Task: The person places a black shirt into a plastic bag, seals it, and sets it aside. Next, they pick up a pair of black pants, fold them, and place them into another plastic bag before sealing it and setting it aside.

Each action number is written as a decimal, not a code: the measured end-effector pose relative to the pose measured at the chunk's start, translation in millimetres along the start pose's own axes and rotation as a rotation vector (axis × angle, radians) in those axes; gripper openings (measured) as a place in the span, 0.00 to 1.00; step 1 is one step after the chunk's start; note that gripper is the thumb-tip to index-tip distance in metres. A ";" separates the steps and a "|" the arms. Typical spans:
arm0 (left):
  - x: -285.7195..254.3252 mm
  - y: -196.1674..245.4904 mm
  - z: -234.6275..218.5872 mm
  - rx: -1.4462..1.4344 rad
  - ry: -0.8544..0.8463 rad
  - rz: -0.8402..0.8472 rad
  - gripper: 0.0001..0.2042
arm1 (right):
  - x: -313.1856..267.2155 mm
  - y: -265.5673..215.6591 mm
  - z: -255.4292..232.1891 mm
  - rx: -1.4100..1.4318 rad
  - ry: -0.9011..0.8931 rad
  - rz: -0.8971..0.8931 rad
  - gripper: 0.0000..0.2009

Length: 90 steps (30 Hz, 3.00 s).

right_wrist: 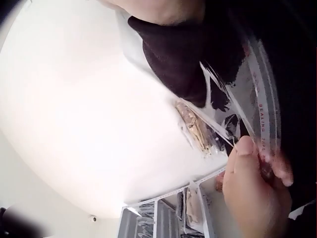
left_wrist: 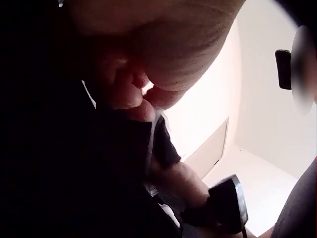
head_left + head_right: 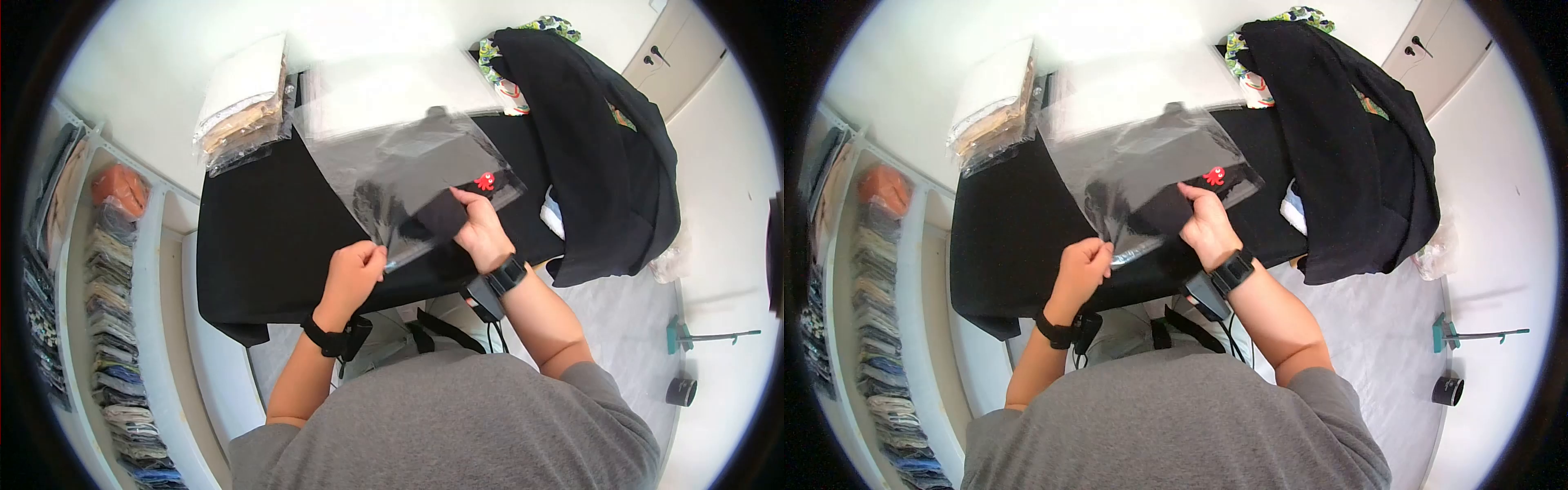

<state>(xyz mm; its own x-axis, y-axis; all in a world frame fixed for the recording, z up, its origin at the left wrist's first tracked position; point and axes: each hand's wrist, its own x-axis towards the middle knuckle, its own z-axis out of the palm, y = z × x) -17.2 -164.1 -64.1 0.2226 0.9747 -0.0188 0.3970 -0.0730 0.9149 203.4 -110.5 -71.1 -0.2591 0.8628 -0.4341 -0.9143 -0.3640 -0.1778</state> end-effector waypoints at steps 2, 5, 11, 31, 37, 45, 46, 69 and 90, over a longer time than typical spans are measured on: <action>-5.3 0.8 0.1 -0.039 -0.103 0.069 0.14 | 12.5 11.5 -3.1 -0.062 0.008 -0.055 0.12; -7.3 2.6 1.4 0.048 -0.080 0.093 0.13 | 19.5 31.5 2.3 -0.318 -0.003 -0.019 0.16; -11.4 -6.6 -3.9 -0.047 -0.130 0.109 0.13 | 15.4 36.7 48.4 -0.381 0.297 -0.004 0.14; -57.1 -11.5 -28.3 -0.225 -0.341 -0.042 0.13 | 19.0 63.9 44.5 -0.168 -0.238 -0.041 0.15; -59.8 -15.8 -25.7 -0.214 -0.333 0.000 0.13 | 43.8 58.9 44.5 -0.302 0.258 -0.341 0.21; -63.9 -15.3 -23.1 -0.195 -0.302 -0.001 0.13 | 48.3 52.0 41.9 -0.391 -0.017 -0.050 0.16; -64.6 -15.1 -22.5 -0.196 -0.301 -0.002 0.13 | 59.7 51.0 42.1 -0.384 0.002 -0.028 0.15; -98.2 -39.7 -98.8 -0.457 -0.108 -0.298 0.13 | 70.0 108.6 50.9 -0.545 -0.069 0.192 0.09; -76.9 -47.8 -94.0 -0.388 0.141 -0.374 0.11 | 49.0 62.6 61.2 -1.143 -0.066 0.181 0.24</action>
<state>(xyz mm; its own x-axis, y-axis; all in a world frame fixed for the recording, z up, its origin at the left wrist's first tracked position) -137.0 -215.7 -68.5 -0.0022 0.9399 -0.3414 0.0630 0.3408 0.9380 114.4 -69.6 -49.5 -0.4039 0.7702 -0.4937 -0.0566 -0.5596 -0.8268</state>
